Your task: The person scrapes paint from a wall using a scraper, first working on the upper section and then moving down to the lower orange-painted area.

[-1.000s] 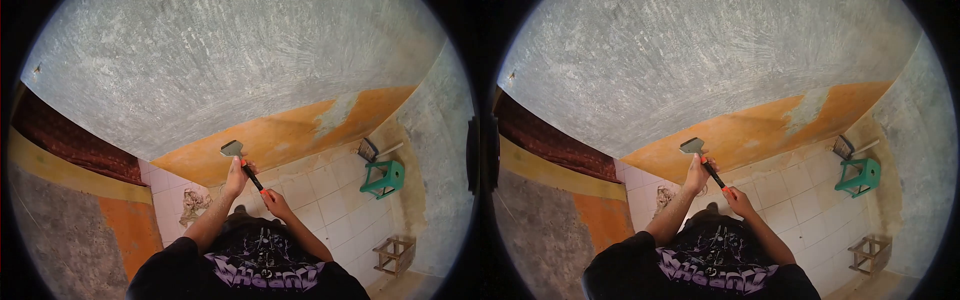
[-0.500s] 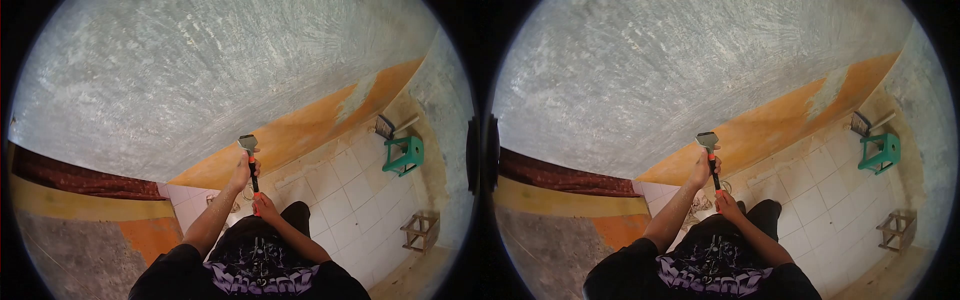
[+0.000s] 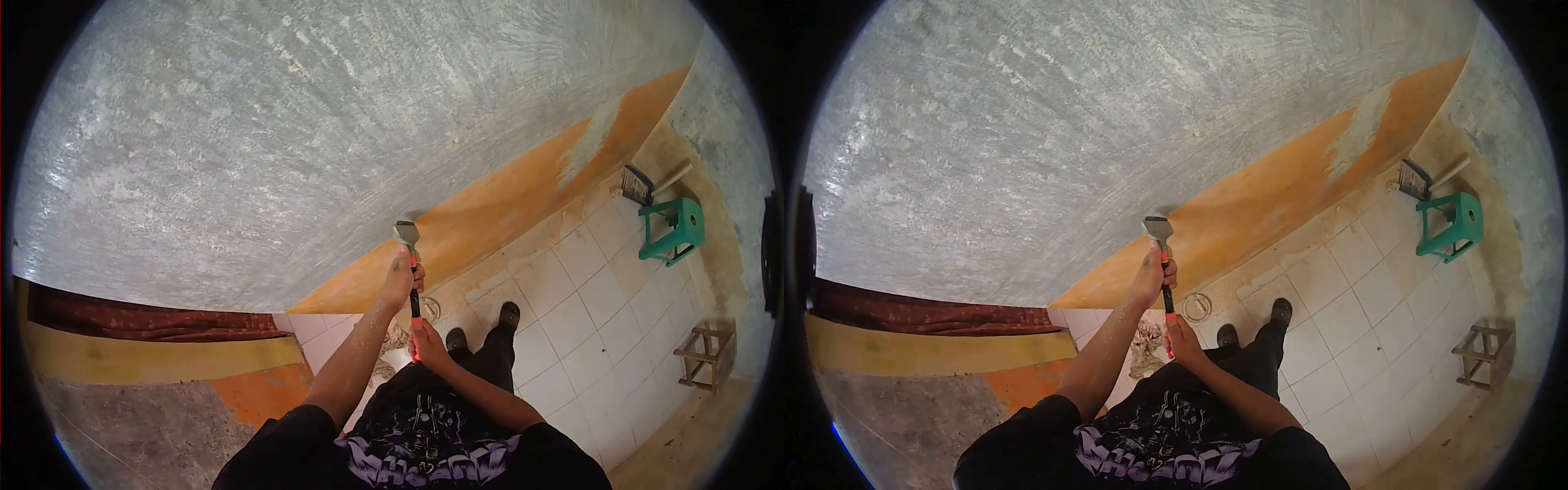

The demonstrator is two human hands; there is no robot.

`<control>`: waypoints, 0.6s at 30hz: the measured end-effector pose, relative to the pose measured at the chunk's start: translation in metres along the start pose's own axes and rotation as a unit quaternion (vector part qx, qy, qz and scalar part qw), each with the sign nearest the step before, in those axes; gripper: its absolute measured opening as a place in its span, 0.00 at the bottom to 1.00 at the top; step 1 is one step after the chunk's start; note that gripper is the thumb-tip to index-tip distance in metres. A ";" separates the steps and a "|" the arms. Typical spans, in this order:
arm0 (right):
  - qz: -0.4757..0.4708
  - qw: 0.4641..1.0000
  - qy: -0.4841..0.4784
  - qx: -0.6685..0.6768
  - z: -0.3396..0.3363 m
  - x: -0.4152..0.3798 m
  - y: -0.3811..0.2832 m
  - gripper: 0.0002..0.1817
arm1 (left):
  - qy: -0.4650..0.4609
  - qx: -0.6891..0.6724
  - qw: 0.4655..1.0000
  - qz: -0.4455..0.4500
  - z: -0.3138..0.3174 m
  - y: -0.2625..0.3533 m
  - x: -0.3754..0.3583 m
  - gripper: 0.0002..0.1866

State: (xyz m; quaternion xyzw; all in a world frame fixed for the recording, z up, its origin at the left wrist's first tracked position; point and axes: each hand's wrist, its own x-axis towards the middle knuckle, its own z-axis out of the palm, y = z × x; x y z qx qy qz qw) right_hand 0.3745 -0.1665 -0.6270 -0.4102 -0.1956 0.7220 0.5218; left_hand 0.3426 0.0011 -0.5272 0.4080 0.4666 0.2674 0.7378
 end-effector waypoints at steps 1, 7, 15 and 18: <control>-0.001 1.000 0.005 0.006 0.002 0.000 -0.001 0.17 | 0.003 0.002 1.000 -0.001 0.002 0.000 0.001 0.25; -0.021 1.000 0.012 0.011 0.005 0.005 0.006 0.16 | -0.006 -0.013 1.000 -0.003 -0.002 -0.004 0.003 0.26; -0.039 0.999 0.032 0.000 0.005 0.008 0.011 0.17 | -0.010 -0.029 0.999 0.014 -0.005 -0.011 0.008 0.26; -0.044 0.998 0.037 -0.005 0.006 0.008 0.006 0.16 | -0.031 -0.028 0.999 0.017 -0.007 -0.008 0.007 0.27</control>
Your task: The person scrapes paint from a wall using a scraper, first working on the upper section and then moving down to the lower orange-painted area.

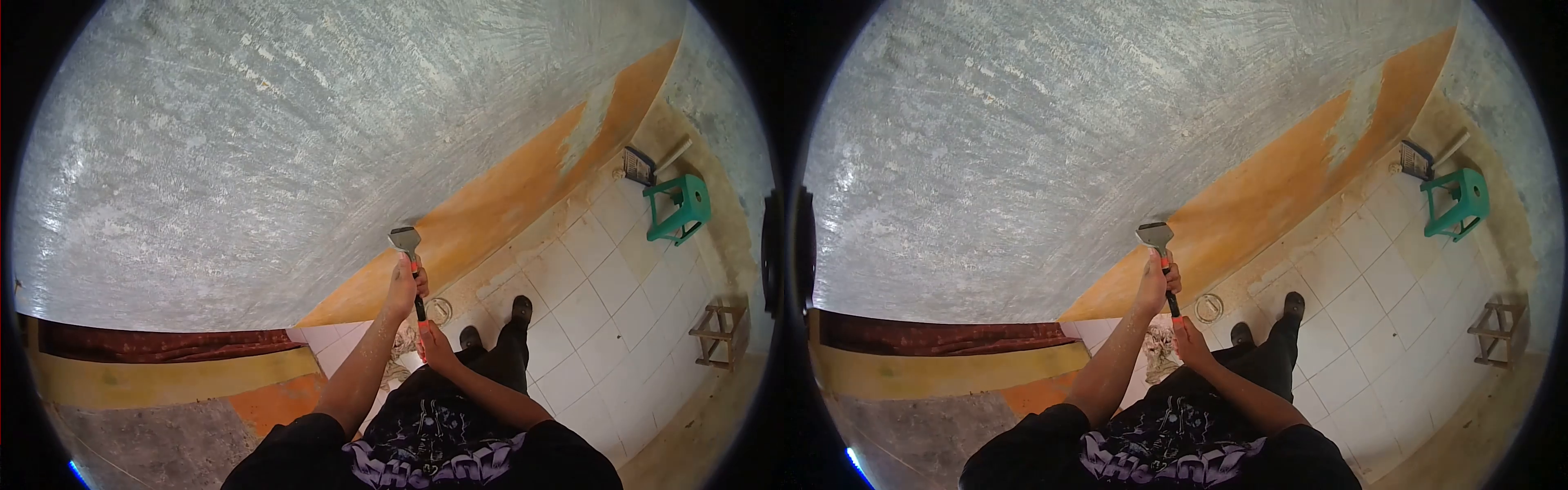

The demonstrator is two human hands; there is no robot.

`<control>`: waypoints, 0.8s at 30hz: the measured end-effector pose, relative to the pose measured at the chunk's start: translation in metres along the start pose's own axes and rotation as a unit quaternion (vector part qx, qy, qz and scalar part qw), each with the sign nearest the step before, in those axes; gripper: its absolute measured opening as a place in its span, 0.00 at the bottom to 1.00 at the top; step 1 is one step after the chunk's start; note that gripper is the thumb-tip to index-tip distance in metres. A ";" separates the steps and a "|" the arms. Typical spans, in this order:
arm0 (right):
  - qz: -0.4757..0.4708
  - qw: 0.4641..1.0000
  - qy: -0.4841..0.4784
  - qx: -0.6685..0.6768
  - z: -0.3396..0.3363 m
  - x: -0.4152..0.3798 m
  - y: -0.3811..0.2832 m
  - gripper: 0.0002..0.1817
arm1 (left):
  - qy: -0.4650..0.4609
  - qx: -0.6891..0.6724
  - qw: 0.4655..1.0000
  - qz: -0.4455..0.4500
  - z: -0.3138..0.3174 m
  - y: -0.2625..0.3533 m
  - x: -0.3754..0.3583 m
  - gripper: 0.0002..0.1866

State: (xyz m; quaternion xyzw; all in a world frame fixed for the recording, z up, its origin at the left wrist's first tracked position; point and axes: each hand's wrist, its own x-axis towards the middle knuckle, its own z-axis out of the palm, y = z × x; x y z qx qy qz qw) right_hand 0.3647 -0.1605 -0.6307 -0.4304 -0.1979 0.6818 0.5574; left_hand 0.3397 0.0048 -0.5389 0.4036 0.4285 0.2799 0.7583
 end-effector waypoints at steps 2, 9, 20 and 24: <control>-0.012 1.000 0.015 -0.010 0.001 0.002 -0.004 0.15 | -0.008 -0.008 1.000 -0.001 0.003 0.002 0.002 0.27; -0.008 1.000 0.012 -0.017 0.002 0.005 -0.001 0.16 | 0.011 -0.007 1.000 -0.017 0.004 0.003 0.006 0.27; -0.020 0.999 0.041 -0.009 -0.002 0.010 0.007 0.17 | 0.049 0.031 0.998 0.018 0.016 -0.003 0.013 0.25; -0.006 0.999 0.036 -0.011 0.005 0.009 0.007 0.18 | 0.036 -0.001 0.999 0.001 0.010 -0.001 0.009 0.24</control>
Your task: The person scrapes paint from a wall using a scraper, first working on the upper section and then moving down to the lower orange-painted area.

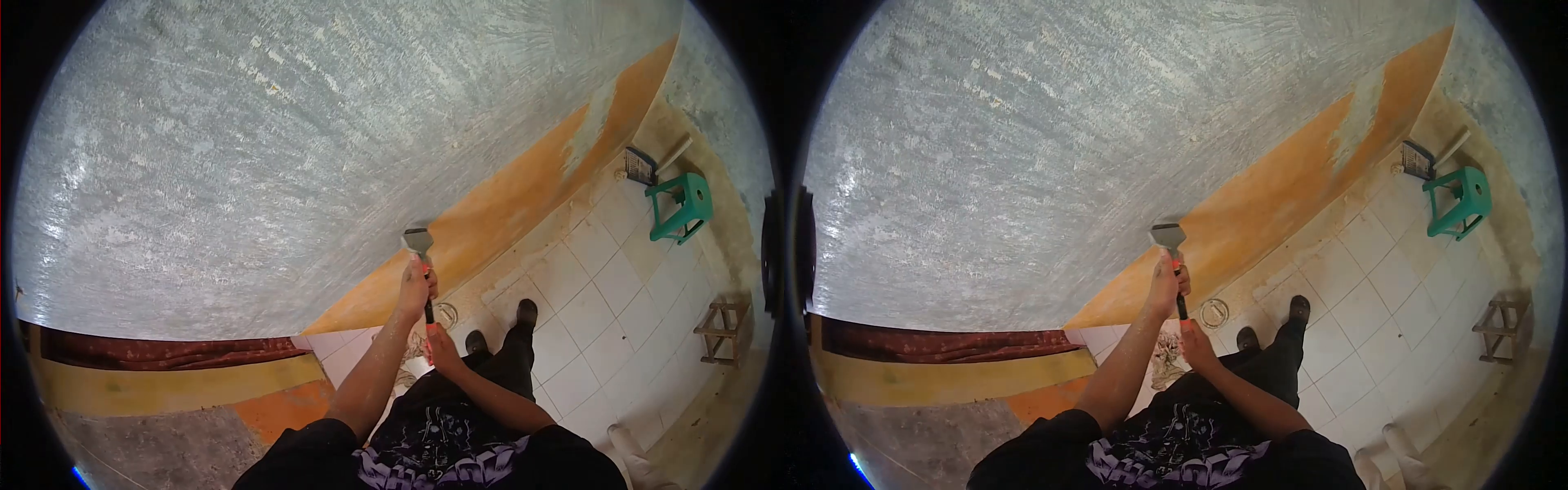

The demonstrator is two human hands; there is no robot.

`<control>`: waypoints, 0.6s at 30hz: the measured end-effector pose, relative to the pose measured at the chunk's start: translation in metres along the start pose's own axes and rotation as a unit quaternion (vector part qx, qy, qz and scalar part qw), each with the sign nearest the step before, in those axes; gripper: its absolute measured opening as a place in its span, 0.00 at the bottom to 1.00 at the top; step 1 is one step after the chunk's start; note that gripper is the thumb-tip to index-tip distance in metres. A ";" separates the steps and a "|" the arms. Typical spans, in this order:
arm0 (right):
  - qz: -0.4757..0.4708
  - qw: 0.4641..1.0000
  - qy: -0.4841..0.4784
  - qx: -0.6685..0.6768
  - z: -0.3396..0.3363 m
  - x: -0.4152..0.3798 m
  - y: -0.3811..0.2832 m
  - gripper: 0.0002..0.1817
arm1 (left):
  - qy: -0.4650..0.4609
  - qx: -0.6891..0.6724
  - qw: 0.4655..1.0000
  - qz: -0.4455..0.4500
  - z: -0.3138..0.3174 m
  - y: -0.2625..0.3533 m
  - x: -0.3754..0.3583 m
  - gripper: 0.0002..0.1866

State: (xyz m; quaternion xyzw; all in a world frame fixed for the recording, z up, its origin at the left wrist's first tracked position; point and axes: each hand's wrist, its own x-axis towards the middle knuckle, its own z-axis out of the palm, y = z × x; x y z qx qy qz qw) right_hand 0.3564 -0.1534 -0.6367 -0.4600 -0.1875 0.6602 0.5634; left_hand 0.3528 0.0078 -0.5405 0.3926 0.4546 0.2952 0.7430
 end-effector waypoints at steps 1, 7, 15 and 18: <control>-0.014 1.000 -0.022 0.010 0.003 -0.002 -0.004 0.19 | -0.008 -0.009 1.000 -0.007 -0.007 0.000 -0.002 0.24; -0.018 1.000 0.011 0.017 -0.002 0.001 -0.013 0.19 | -0.004 0.008 1.000 0.004 0.007 -0.002 0.010 0.25; -0.019 1.000 0.013 0.016 -0.007 0.006 -0.017 0.18 | -0.022 0.038 0.999 0.009 0.022 0.007 0.019 0.27; -0.016 1.000 0.008 0.005 -0.005 0.004 -0.019 0.20 | -0.017 0.018 1.000 -0.002 0.015 0.005 0.014 0.28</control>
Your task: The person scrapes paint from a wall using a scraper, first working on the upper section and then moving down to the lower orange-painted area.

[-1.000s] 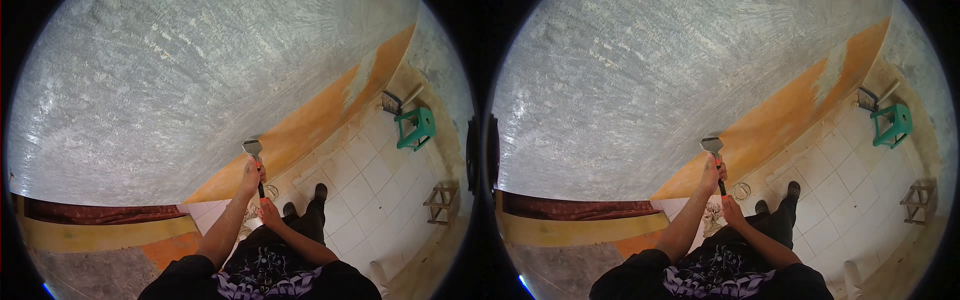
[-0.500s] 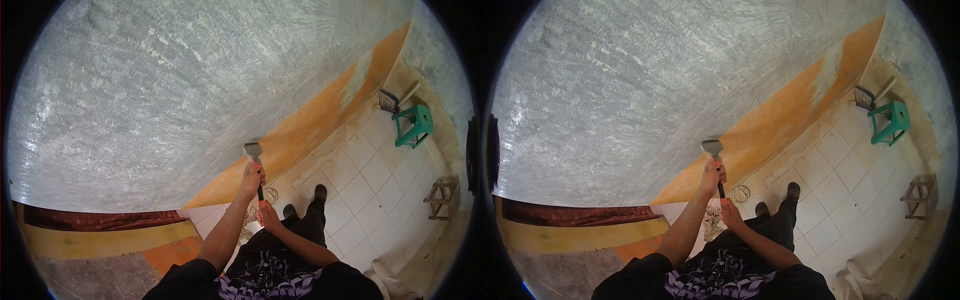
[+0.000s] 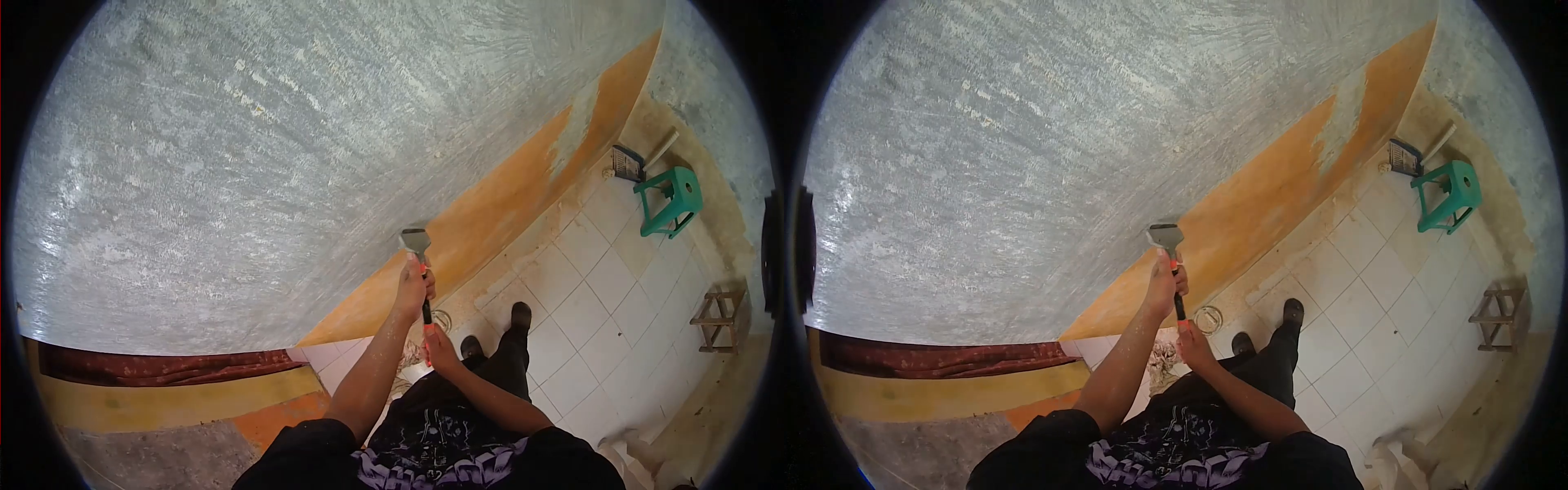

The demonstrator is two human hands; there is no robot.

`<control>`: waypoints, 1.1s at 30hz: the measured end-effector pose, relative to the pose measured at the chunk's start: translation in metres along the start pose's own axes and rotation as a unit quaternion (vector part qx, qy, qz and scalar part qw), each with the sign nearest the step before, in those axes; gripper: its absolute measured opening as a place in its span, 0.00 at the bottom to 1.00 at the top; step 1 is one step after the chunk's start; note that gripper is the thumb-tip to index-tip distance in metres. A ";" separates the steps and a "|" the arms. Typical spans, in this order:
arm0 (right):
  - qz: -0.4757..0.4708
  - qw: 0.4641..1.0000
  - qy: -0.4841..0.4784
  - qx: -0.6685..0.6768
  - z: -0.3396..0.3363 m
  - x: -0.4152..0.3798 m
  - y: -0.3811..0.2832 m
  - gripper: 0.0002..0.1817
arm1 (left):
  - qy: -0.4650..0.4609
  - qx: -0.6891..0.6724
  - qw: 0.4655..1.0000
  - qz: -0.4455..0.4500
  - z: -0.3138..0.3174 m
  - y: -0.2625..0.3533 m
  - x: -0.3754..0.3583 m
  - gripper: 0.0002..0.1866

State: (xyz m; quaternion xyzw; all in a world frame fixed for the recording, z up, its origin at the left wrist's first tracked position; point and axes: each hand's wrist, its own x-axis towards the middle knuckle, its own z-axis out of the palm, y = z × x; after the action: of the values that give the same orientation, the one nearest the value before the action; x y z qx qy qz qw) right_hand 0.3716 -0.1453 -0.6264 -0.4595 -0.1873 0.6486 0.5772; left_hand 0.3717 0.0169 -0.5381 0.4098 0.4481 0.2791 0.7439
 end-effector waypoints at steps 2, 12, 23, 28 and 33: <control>-0.003 1.000 -0.027 -0.005 0.003 -0.003 0.014 0.20 | -0.007 -0.012 1.000 -0.013 -0.017 -0.004 -0.010 0.28; -0.032 0.999 -0.011 -0.022 -0.006 0.004 -0.013 0.19 | -0.011 0.016 1.000 0.008 0.013 0.008 0.007 0.29; -0.014 1.000 -0.001 -0.010 -0.011 0.010 -0.037 0.19 | -0.019 0.007 1.000 -0.006 0.026 0.013 0.019 0.26; 0.008 0.998 -0.056 -0.033 0.003 -0.010 -0.018 0.24 | 0.003 -0.031 0.999 -0.036 -0.012 -0.001 -0.005 0.25; -0.017 0.998 0.020 -0.049 -0.012 0.012 -0.025 0.23 | -0.021 -0.003 1.000 -0.018 0.026 0.010 0.020 0.26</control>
State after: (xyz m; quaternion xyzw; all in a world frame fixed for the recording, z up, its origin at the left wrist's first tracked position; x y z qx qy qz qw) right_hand 0.3971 -0.1308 -0.6180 -0.4970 -0.2153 0.6194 0.5682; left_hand 0.4028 0.0279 -0.5316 0.4053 0.4385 0.2582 0.7594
